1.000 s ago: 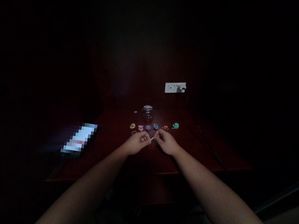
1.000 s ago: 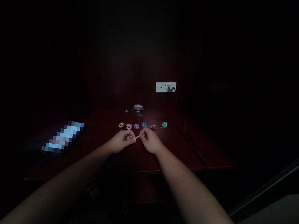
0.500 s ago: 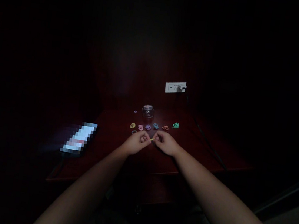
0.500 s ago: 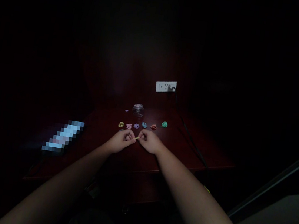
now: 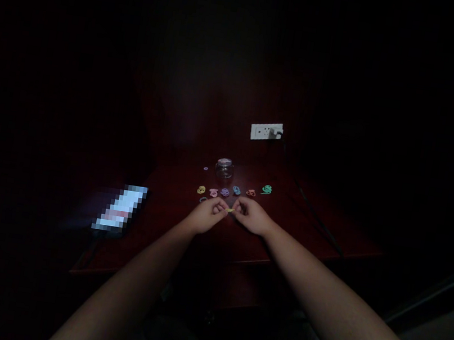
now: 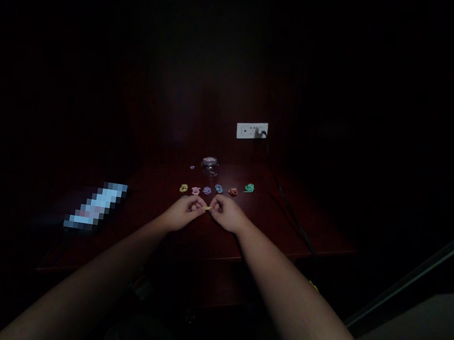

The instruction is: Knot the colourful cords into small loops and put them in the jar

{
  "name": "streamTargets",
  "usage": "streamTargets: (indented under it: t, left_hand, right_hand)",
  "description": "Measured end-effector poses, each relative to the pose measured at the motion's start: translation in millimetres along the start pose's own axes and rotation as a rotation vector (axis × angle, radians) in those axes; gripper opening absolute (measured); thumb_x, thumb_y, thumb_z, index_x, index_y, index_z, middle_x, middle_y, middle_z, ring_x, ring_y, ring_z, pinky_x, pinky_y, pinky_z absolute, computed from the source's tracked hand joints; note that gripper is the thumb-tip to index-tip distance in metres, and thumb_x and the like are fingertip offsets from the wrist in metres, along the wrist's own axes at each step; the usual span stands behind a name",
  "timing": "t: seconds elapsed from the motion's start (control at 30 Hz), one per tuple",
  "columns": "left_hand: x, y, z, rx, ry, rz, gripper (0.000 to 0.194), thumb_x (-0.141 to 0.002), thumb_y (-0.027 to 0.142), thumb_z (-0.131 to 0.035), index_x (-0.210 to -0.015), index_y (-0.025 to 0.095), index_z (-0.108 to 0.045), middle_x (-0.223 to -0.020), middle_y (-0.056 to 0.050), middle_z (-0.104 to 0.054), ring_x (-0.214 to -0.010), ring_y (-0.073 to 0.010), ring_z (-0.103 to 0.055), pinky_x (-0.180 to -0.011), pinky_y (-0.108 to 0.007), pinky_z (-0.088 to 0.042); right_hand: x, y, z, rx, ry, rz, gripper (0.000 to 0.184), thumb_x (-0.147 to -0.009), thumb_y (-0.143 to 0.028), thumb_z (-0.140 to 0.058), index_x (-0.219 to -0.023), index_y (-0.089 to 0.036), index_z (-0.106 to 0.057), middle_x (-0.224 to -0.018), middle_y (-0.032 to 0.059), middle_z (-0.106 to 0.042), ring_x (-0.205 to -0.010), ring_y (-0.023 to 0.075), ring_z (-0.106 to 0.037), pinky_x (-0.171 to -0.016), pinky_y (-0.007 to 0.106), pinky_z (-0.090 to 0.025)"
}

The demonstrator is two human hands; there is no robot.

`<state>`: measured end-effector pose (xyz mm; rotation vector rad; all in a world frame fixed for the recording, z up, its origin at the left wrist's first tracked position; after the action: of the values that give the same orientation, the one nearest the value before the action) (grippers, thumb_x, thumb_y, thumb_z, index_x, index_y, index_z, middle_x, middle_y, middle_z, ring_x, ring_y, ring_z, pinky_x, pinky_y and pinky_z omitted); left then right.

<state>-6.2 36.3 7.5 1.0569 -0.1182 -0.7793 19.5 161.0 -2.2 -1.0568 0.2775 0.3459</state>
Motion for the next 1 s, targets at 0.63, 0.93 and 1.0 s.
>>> streamTargets:
  t: [0.63, 0.93, 1.0]
  left_hand:
    - [1.5, -0.1, 0.3, -0.041, -0.004, -0.022, 0.014, -0.071, 0.025, -0.059, -0.077, 0.012, -0.057, -0.061, 0.002, -0.052, -0.054, -0.0069, -0.043, -0.05, -0.017, -0.034]
    - [-0.1, -5.9, -2.3, -0.002, -0.021, -0.015, 0.014, -0.072, 0.025, -0.059, -0.076, 0.012, -0.054, -0.061, 0.003, -0.049, -0.053, -0.0062, -0.042, -0.05, -0.017, -0.034]
    - [-0.2, -7.3, -3.0, 0.004, -0.029, -0.018, 0.015, -0.073, 0.026, -0.059, -0.075, 0.013, -0.052, -0.059, 0.004, -0.047, -0.052, -0.0061, -0.041, -0.049, -0.017, -0.033]
  right_hand:
    - [1.2, -5.6, 2.9, 0.077, 0.029, 0.001, 0.01, -0.07, -0.024, -0.056, -0.071, -0.014, -0.057, -0.059, -0.0018, -0.052, -0.051, 0.0077, -0.041, -0.049, 0.019, -0.032]
    - [0.6, -3.7, 2.0, 0.069, 0.028, 0.006, 0.011, -0.069, -0.025, -0.058, -0.068, -0.015, -0.054, -0.057, -0.0029, -0.05, -0.051, 0.0079, -0.041, -0.048, 0.019, -0.032]
    - [0.5, -3.7, 1.9, 0.065, 0.027, 0.01, 0.012, -0.069, -0.026, -0.058, -0.068, -0.015, -0.053, -0.058, -0.0026, -0.05, -0.052, 0.0081, -0.041, -0.048, 0.019, -0.032]
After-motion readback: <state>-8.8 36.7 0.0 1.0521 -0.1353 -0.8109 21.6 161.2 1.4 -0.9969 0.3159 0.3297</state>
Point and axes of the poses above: each hand's wrist, its own x-axis away from the middle knuckle, its own z-axis out of the back of the hand, y = z × x, the point moved 6 cm from there along -x, towards the middle knuckle
